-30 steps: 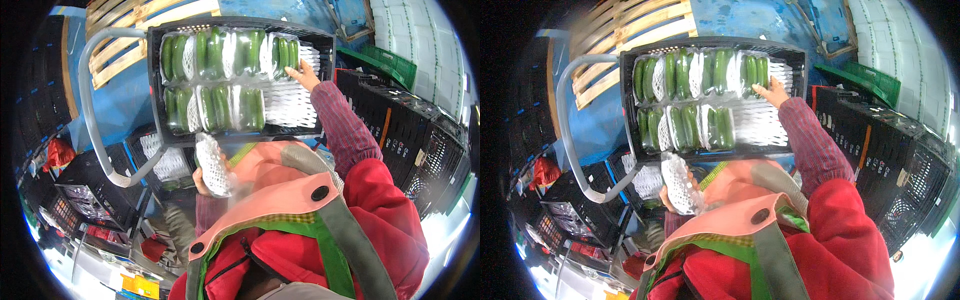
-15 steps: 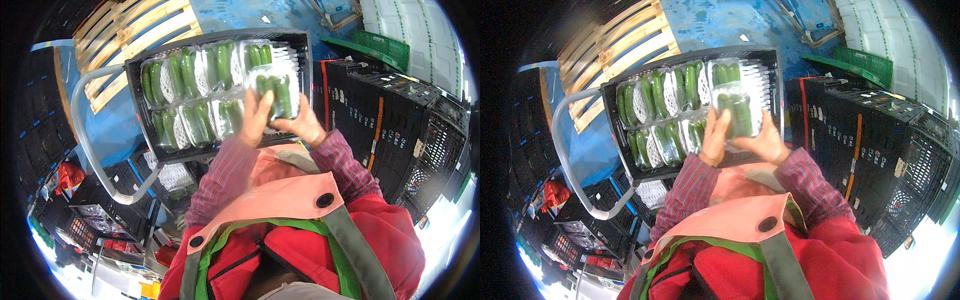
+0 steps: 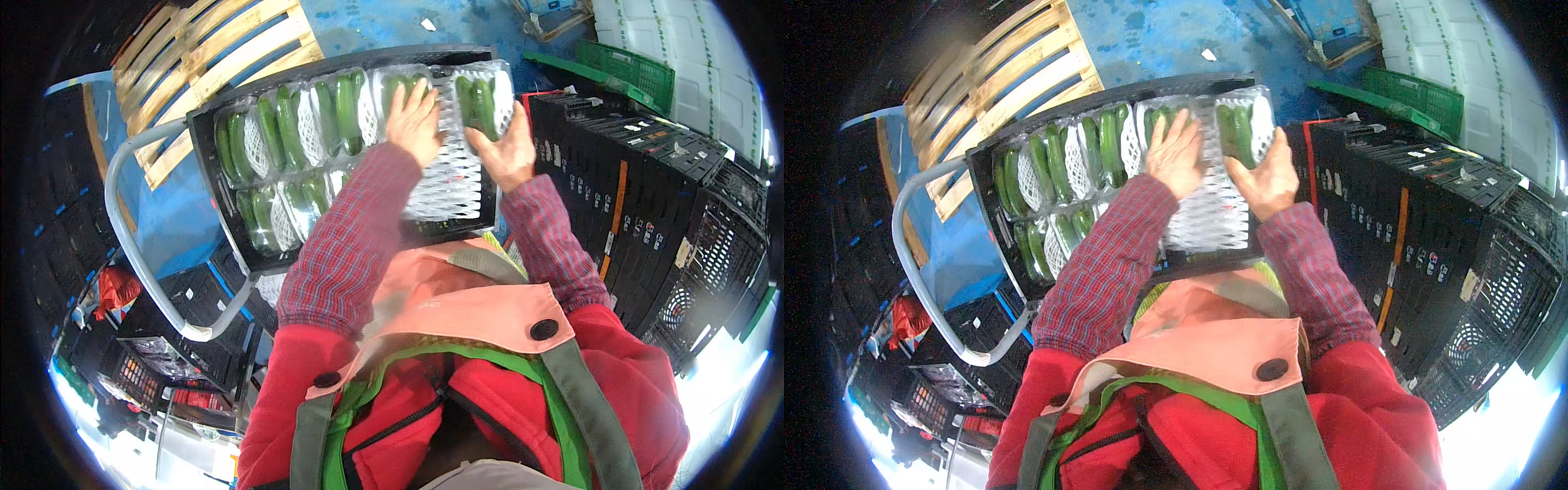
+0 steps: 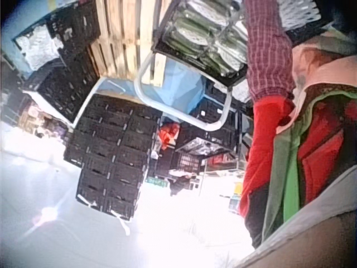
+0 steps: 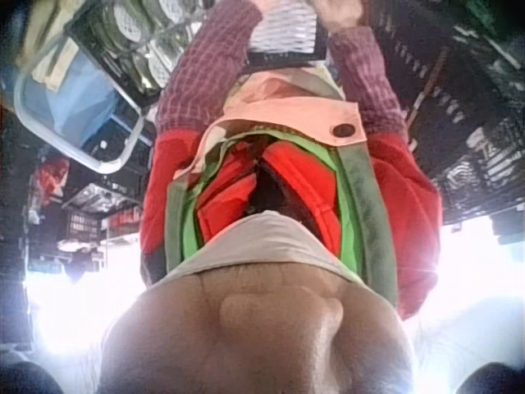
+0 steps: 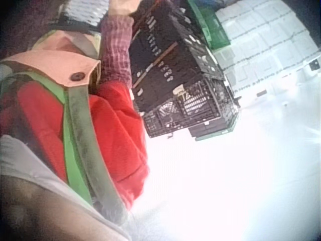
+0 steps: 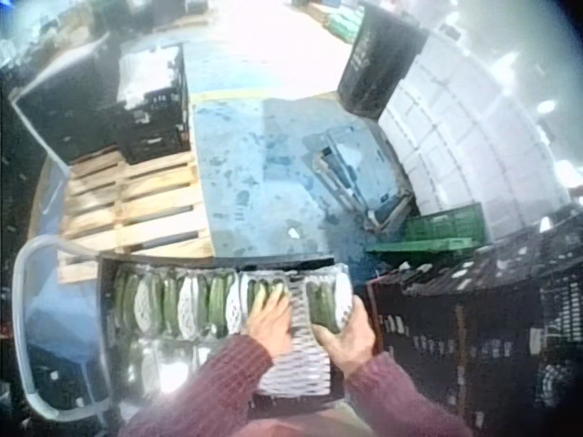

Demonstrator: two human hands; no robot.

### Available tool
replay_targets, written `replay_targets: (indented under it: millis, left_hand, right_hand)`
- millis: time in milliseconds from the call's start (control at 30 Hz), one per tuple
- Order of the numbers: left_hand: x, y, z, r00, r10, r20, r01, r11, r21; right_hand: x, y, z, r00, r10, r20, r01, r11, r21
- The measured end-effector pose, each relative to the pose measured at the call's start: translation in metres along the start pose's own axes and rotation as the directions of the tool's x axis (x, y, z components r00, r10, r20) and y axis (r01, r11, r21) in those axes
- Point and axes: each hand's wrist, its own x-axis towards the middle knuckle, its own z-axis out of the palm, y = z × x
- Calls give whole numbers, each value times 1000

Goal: The person places packaged cucumbers into a black crate, then applies labels to each package one by one. The person repeats this process for multiple packages, arranging them neatly in the crate.

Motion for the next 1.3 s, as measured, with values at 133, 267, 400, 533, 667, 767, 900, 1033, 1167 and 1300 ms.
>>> replay_targets:
  millis: [133,267,400,533,667,767,900,1033,1167,1300]
  left_hand:
    - [-22,-28,-2,986,129,-102,-130,992,-2]
    - [-29,-32,3,974,134,-185,-139,990,-19]
    - [-26,-29,5,980,111,-167,-116,993,-25]
    - [-27,-29,5,997,72,-37,-71,997,8]
    - [-28,-31,7,981,100,-167,-109,993,-44]
    - [-27,-32,6,983,97,-158,-105,993,-46]
    - [-24,-30,1,984,80,-157,-89,995,-50]
    - [-24,-28,-2,985,61,-164,-66,998,-22]
    - [-25,-29,2,991,44,-129,-43,999,14]
    - [-16,-26,8,978,107,-182,-101,994,42]
  right_hand:
    - [9,-6,34,1000,-18,8,19,993,-120]
    - [15,1,52,993,105,48,-105,994,-11]
    - [23,14,62,997,41,72,-43,999,20]
    - [22,10,73,991,-32,130,44,995,-93]
    - [15,-2,73,983,-158,90,182,864,-469]
    - [20,-3,64,973,-211,99,233,875,-424]
    - [25,4,59,944,-158,291,267,882,-389]
    - [26,10,60,938,-112,328,242,890,-387]
    - [24,12,61,944,-95,315,208,914,-348]
    - [26,5,66,949,-59,311,180,909,-377]
